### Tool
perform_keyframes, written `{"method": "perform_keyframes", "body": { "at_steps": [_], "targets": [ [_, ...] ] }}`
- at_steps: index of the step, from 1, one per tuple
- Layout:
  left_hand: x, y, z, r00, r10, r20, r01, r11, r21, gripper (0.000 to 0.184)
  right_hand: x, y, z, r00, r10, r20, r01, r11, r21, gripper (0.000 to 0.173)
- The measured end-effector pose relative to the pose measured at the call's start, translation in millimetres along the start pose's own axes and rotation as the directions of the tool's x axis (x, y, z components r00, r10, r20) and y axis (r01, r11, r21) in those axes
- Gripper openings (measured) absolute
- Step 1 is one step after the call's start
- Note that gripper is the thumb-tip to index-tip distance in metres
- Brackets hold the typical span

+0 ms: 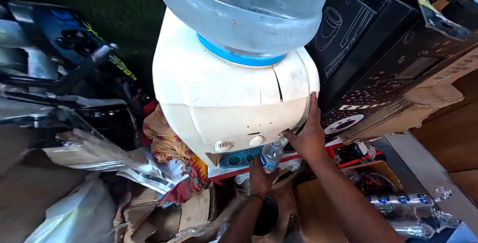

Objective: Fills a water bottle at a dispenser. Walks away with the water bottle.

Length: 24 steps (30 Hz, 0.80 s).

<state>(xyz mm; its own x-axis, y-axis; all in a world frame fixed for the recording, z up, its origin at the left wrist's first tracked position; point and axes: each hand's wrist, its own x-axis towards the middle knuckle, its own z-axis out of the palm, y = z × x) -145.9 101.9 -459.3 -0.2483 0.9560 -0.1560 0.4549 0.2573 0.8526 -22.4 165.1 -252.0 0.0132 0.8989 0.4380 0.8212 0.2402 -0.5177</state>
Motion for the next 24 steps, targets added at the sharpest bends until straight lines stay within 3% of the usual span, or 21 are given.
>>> {"method": "perform_keyframes", "body": {
  "at_steps": [14,24],
  "targets": [
    [-0.7,-6.3,5.5,0.997,0.058,-0.047,-0.058,0.998,0.006,0.106,-1.5,1.3,-0.4,1.000,0.005,0.010,-0.005,1.000,-0.003,0.137],
    [3.1,-2.3,-3.1,0.998,0.058,0.019,-0.058,0.998,-0.010,0.109,-0.4,-0.7,-6.1,0.999,0.018,0.047,-0.021,0.998,0.066,0.127]
  ]
}}
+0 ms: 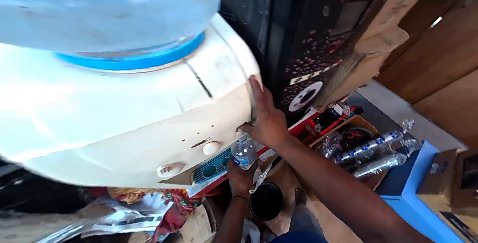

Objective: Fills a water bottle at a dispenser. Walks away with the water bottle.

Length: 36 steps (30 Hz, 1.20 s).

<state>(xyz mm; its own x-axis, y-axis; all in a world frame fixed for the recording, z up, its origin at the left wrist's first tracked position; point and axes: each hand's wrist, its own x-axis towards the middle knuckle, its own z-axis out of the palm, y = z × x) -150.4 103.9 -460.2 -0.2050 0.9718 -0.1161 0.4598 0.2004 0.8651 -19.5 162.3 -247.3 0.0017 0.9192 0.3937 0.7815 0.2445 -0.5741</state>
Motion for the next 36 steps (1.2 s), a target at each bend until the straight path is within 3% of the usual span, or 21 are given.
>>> {"method": "perform_keyframes", "body": {
  "at_steps": [12,36],
  "targets": [
    [0.6,-5.4,3.4,0.997,0.070,-0.039,-0.074,0.991,-0.111,0.112,1.8,-4.7,-4.1,0.996,0.025,0.081,-0.025,1.000,-0.002,0.120],
    [-0.3,-8.1,6.8,0.994,0.090,-0.065,-0.094,0.993,-0.068,0.112,2.4,-3.2,-4.5,0.990,0.042,0.131,-0.037,0.999,-0.040,0.115]
  ]
}}
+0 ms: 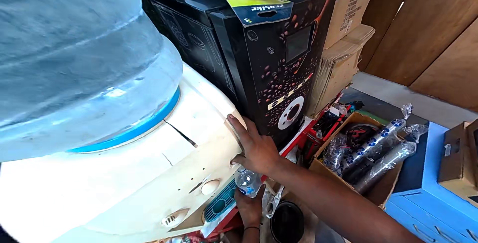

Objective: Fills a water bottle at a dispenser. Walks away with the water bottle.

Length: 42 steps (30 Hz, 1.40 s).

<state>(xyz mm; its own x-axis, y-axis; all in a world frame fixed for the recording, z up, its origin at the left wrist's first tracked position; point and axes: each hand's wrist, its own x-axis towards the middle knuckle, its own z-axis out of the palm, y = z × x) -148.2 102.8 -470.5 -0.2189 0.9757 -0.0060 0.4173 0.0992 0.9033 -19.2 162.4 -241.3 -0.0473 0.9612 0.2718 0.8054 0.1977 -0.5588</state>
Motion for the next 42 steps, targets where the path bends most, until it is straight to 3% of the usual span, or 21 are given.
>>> {"method": "perform_keyframes", "body": {
  "at_steps": [42],
  "targets": [
    [0.6,-4.0,1.6,1.000,-0.007,0.006,0.007,0.998,-0.055,0.113,0.3,0.8,1.1,1.000,-0.008,-0.010,0.008,1.000,-0.004,0.116]
  ]
}}
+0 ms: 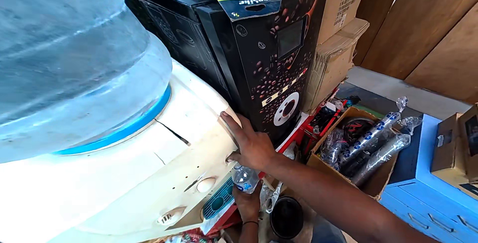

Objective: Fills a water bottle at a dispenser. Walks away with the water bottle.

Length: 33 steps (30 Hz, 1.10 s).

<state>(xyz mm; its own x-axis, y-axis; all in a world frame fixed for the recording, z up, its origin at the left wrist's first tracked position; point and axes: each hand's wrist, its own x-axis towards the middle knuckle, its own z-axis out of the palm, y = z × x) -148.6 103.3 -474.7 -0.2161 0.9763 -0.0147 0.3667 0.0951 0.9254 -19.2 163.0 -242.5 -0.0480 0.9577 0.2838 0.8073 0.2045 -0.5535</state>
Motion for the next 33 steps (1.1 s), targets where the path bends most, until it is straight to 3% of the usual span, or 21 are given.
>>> {"method": "perform_keyframes", "body": {
  "at_steps": [33],
  "targets": [
    [0.0,2.7,0.1,1.000,0.005,-0.006,-0.005,1.000,0.006,0.111,-0.7,-1.1,-1.3,1.000,0.004,0.001,-0.004,1.000,-0.005,0.116]
  ]
}}
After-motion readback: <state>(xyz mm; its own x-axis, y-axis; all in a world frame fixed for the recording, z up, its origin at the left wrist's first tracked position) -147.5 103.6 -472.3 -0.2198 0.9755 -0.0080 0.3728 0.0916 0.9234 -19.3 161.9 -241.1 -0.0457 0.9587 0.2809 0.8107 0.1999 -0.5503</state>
